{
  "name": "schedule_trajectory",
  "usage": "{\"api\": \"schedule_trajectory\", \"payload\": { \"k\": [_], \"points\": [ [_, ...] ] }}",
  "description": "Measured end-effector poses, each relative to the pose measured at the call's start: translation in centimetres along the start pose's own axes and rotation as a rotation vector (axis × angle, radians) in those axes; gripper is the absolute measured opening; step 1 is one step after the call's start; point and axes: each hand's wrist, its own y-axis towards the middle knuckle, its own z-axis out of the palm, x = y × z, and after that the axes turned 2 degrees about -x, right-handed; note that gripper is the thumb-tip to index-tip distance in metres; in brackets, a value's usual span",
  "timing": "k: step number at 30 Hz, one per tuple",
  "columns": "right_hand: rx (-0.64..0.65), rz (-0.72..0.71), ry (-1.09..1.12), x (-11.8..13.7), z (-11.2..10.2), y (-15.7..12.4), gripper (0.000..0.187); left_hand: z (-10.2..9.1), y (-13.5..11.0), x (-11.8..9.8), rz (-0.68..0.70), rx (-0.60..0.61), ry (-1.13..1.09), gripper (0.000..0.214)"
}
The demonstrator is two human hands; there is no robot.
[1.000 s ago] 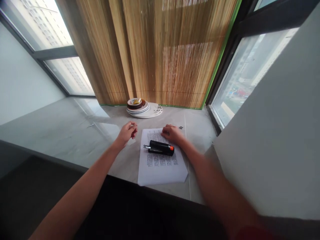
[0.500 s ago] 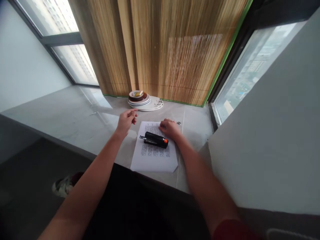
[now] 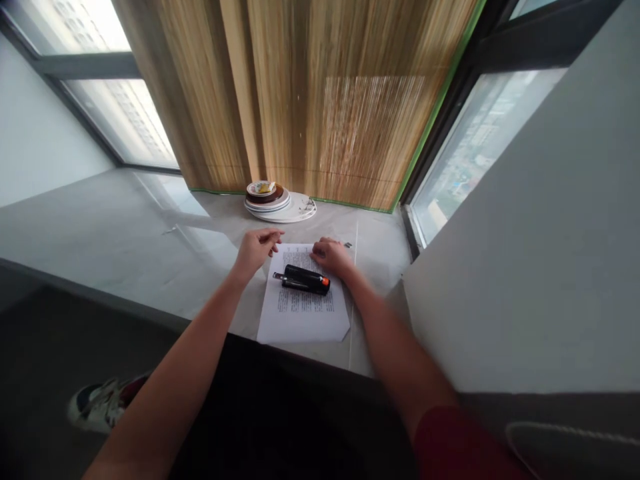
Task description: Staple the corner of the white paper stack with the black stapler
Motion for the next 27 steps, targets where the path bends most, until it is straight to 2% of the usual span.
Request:
{"api": "schedule_trajectory", "payload": {
  "k": [6, 10, 14, 16, 19, 21, 24, 27],
  "points": [
    [0.016, 0.021, -0.067, 0.5, -0.3, -0.1, 0.006, -1.2, -1.0, 0.4, -0.025, 0.121, 0.03, 0.032],
    [0.054, 0.0, -0.129, 0.8, -0.7, -0.2, 0.01, -3.6, -1.7, 0.9, 0.045, 0.171, 0.165, 0.03],
    [0.022, -0.048, -0.14, 1.8, -1.4, -0.3, 0.027, -6.3, -2.4, 0.9, 0.09, 0.225, 0.302, 0.017],
    [0.069, -0.113, -0.007, 2.6, -2.0, -0.4, 0.04, -6.8, -2.7, 0.7, 0.117, 0.232, 0.323, 0.018],
    [0.311, -0.245, 0.341, 3.8, -3.0, -1.0, 0.06, -6.3, -3.1, 0.6, 0.168, 0.283, 0.316, 0.018],
    [0.442, -0.28, 0.454, 4.4, -3.7, -1.5, 0.062, -5.4, -3.4, 0.7, 0.185, 0.321, 0.333, 0.017],
    [0.469, -0.3, 0.356, 5.5, -4.3, -2.2, 0.052, -4.3, -3.9, 1.1, 0.187, 0.333, 0.37, 0.016],
    [0.426, -0.324, 0.237, 6.4, -4.2, -2.5, 0.029, -3.8, -4.4, 1.4, 0.21, 0.308, 0.335, 0.017]
  ]
}}
